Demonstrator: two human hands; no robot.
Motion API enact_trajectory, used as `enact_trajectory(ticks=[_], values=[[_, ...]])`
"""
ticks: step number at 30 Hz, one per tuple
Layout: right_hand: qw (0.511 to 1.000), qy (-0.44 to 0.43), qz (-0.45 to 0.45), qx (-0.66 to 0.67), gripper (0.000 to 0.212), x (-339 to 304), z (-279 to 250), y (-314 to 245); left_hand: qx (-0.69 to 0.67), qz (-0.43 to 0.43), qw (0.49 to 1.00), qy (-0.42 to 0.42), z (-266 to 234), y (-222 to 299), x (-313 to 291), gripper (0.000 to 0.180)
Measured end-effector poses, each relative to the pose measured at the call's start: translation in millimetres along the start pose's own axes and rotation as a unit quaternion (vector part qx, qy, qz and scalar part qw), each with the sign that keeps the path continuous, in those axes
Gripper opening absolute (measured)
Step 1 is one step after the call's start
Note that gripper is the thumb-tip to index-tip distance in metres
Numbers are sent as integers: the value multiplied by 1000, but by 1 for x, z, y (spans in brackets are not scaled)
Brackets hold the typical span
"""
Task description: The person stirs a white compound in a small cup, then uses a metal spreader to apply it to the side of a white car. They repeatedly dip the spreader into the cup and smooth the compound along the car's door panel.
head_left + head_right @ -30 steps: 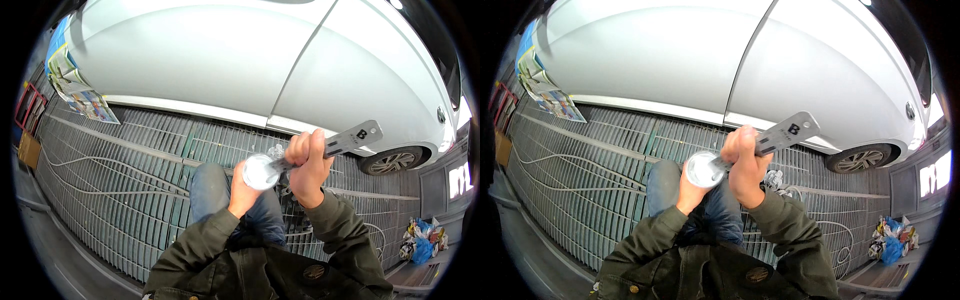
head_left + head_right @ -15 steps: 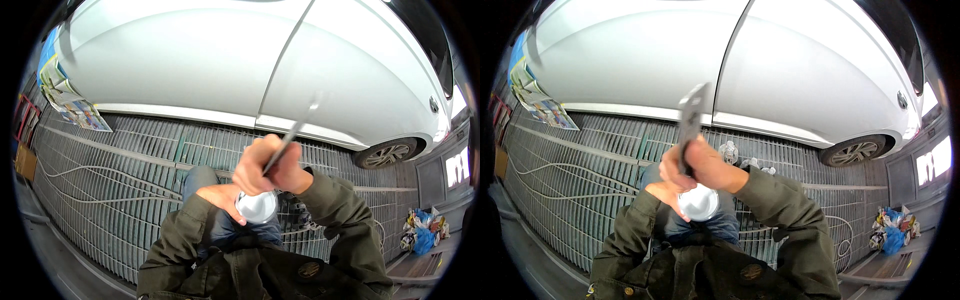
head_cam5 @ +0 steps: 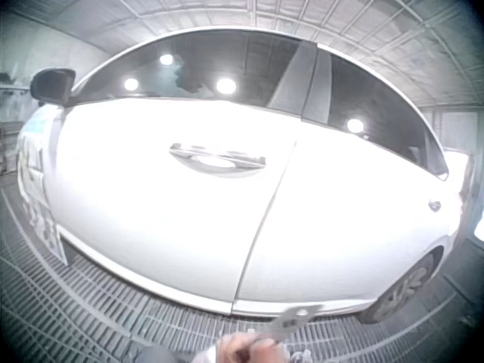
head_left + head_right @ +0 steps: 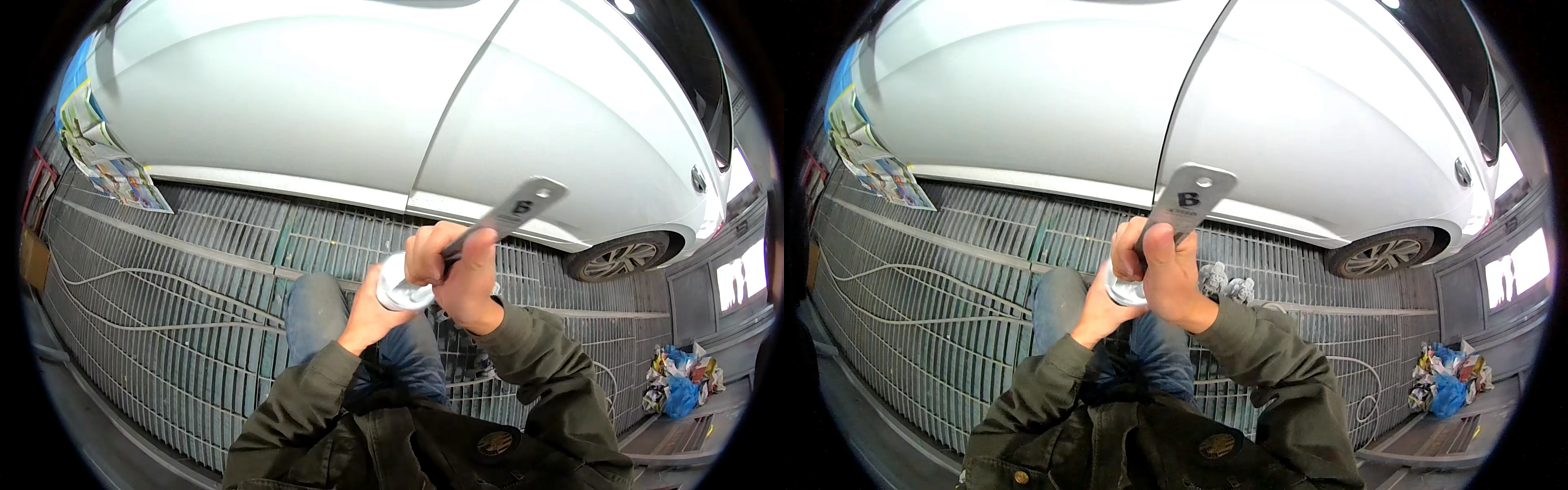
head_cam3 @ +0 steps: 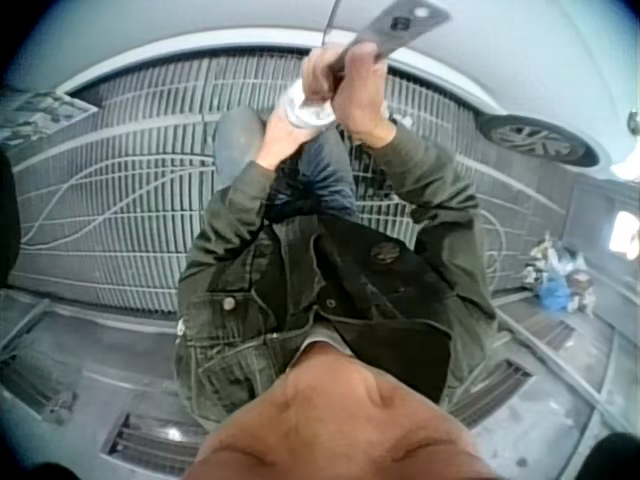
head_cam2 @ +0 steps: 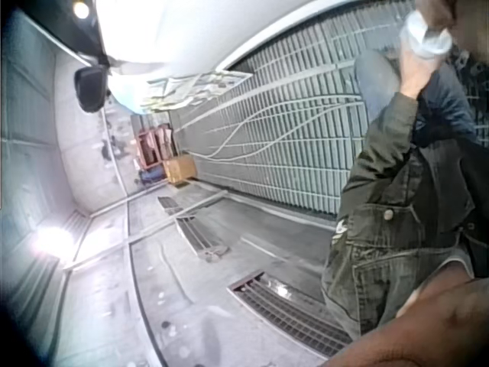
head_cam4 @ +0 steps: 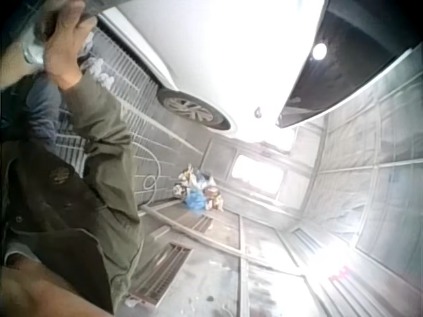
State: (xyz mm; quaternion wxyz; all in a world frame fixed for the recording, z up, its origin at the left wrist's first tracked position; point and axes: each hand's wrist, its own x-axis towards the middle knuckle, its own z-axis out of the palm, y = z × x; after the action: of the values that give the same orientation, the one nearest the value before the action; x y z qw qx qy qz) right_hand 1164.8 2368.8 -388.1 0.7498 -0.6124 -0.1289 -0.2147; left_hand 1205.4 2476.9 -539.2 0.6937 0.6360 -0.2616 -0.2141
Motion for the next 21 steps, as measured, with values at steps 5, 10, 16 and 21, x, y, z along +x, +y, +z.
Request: enact_trajectory(ticks=[5,10,16,21], values=[[998,-30,-15,-52,72,-7,-17,5,-22,39,999,12,0,-17,-2,81],[999,7,-38,18,69,-4,-11,5,-9,32,999,4,4,-6,-6,80],[998,-47,-19,-29,70,-18,-16,9,-35,23,999,1,3,-9,-1,78],[1000,-8,-15,14,71,-19,-28,13,2,32,999,3,1,-13,-4,79]])
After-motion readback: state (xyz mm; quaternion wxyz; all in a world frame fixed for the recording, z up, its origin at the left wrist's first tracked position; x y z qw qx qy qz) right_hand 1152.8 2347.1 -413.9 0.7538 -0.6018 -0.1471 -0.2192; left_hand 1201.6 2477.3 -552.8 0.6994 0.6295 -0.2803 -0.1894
